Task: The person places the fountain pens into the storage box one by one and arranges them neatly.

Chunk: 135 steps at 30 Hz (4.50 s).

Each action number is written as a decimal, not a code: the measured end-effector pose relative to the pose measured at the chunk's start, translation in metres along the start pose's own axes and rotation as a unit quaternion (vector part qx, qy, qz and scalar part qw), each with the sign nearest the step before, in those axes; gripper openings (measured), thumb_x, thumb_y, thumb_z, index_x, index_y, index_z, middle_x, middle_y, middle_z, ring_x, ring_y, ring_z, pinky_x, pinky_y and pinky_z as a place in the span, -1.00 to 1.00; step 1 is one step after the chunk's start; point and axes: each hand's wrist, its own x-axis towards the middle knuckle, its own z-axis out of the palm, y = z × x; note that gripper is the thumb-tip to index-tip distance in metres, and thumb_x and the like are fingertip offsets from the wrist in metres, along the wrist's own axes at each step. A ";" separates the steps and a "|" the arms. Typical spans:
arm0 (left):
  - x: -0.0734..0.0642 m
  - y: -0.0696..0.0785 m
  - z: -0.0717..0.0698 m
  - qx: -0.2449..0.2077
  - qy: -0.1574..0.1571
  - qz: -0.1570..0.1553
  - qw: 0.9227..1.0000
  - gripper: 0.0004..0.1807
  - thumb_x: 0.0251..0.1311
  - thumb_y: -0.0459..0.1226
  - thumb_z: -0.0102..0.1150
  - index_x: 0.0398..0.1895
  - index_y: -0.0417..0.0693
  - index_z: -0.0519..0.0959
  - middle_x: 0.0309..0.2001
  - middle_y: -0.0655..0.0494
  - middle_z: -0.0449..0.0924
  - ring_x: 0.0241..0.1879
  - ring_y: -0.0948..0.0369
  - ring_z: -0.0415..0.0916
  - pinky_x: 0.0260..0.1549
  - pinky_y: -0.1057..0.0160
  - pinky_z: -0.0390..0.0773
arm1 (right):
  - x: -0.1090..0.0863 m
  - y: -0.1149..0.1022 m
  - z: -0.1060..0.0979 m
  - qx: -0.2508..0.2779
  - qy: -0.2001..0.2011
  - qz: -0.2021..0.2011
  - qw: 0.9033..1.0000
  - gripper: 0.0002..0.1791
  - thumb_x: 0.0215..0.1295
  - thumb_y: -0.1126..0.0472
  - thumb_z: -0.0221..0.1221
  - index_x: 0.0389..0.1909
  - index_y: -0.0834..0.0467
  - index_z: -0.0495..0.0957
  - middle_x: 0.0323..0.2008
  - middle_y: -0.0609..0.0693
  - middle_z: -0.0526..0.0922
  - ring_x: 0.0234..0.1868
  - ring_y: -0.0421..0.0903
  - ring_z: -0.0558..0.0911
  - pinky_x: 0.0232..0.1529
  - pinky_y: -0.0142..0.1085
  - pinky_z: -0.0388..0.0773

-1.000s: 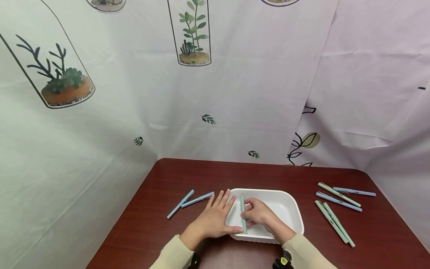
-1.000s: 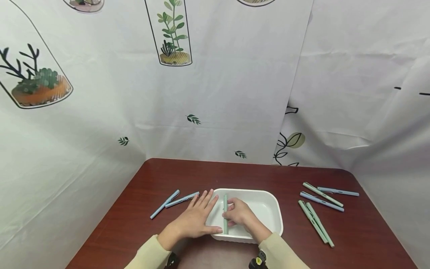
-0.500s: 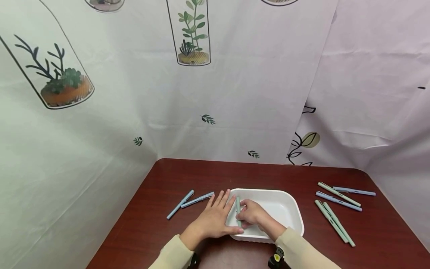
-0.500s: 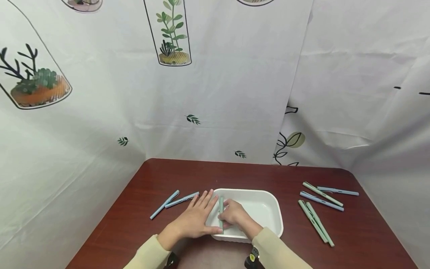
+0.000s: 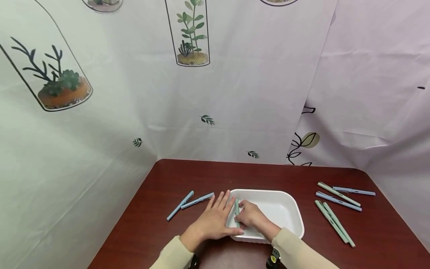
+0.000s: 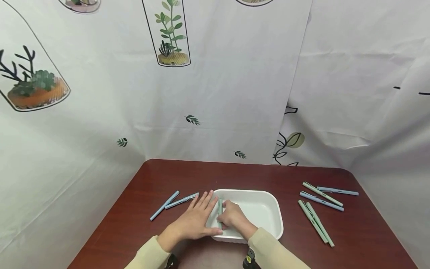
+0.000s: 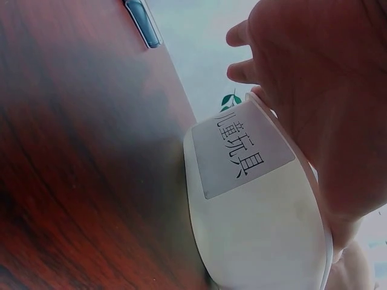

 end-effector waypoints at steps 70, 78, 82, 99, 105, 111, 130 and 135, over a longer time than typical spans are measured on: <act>0.004 -0.003 0.005 -0.017 0.013 0.000 1.000 0.20 0.14 0.50 0.00 0.63 -0.07 0.01 0.64 -0.11 -0.18 0.60 -0.08 -0.15 0.48 -0.23 -0.03 | -0.078 0.039 -0.119 -0.014 0.121 -0.017 0.992 -0.40 0.29 0.14 0.36 0.29 0.29 0.47 0.05 0.20 0.64 -0.22 -0.13 0.69 -0.30 -0.33 0.62; 0.002 -0.002 0.004 -0.024 0.007 -0.001 1.000 0.19 0.16 0.50 -0.02 0.64 -0.06 -0.01 0.65 -0.10 -0.21 0.61 -0.08 -0.16 0.48 -0.23 -0.04 | -0.087 0.052 -0.138 0.004 0.119 -0.017 0.993 -0.40 0.36 0.19 0.30 0.31 0.40 0.39 0.07 0.29 0.59 -0.14 -0.15 0.63 -0.26 -0.36 0.64; 0.003 -0.002 0.003 -0.025 0.006 -0.002 1.000 0.19 0.16 0.50 -0.01 0.64 -0.05 -0.01 0.65 -0.06 -0.23 0.61 -0.07 -0.17 0.48 -0.22 -0.05 | -0.090 0.056 -0.146 0.013 0.116 -0.014 0.993 -0.40 0.39 0.19 0.27 0.33 0.41 0.36 0.09 0.31 0.58 -0.17 -0.25 0.64 -0.23 -0.35 0.65; 0.001 -0.001 0.001 -0.037 0.001 -0.007 0.999 0.19 0.14 0.49 0.02 0.64 -0.03 -0.02 0.65 -0.09 -0.20 0.61 -0.07 -0.16 0.48 -0.23 -0.05 | -0.103 0.082 -0.175 -0.016 0.117 -0.007 0.993 -0.30 0.43 0.11 0.25 0.41 0.43 0.27 0.23 0.41 0.50 -0.19 -0.53 0.56 -0.17 -0.38 0.66; 0.000 -0.001 0.002 -0.032 0.004 -0.006 0.999 0.19 0.14 0.50 0.01 0.64 -0.03 -0.01 0.65 -0.09 -0.19 0.61 -0.08 -0.16 0.48 -0.23 -0.04 | -0.106 0.092 -0.185 -0.035 0.120 0.000 0.992 -0.28 0.42 0.07 0.25 0.41 0.42 0.27 0.22 0.41 0.50 -0.20 -0.57 0.51 -0.21 -0.39 0.65; 0.001 -0.002 0.004 -0.031 0.009 -0.002 0.999 0.19 0.15 0.49 0.01 0.64 -0.05 0.01 0.64 -0.11 -0.18 0.60 -0.10 -0.15 0.47 -0.25 -0.04 | -0.105 0.101 -0.194 -0.040 0.110 0.017 0.993 -0.22 0.43 0.04 0.24 0.44 0.43 0.21 0.27 0.47 0.41 -0.19 -0.54 0.55 -0.21 -0.38 0.64; 0.000 0.000 0.001 -0.036 -0.001 -0.012 0.999 0.19 0.14 0.50 0.01 0.64 -0.01 -0.01 0.65 -0.06 -0.20 0.61 -0.05 -0.18 0.49 -0.22 -0.05 | -0.096 0.130 -0.213 -0.158 0.109 0.061 0.980 -0.12 0.40 -0.16 0.20 0.41 0.43 0.18 0.25 0.50 0.41 0.26 0.49 0.38 0.06 0.26 0.40; 0.000 0.000 0.001 -0.035 0.001 -0.010 0.999 0.19 0.14 0.50 0.01 0.64 -0.02 -0.01 0.65 -0.06 -0.20 0.61 -0.07 -0.17 0.48 -0.23 -0.05 | -0.094 0.136 -0.215 -0.173 0.099 0.073 0.977 -0.11 0.40 -0.18 0.19 0.39 0.45 0.18 0.24 0.51 0.41 0.24 0.53 0.36 0.07 0.29 0.39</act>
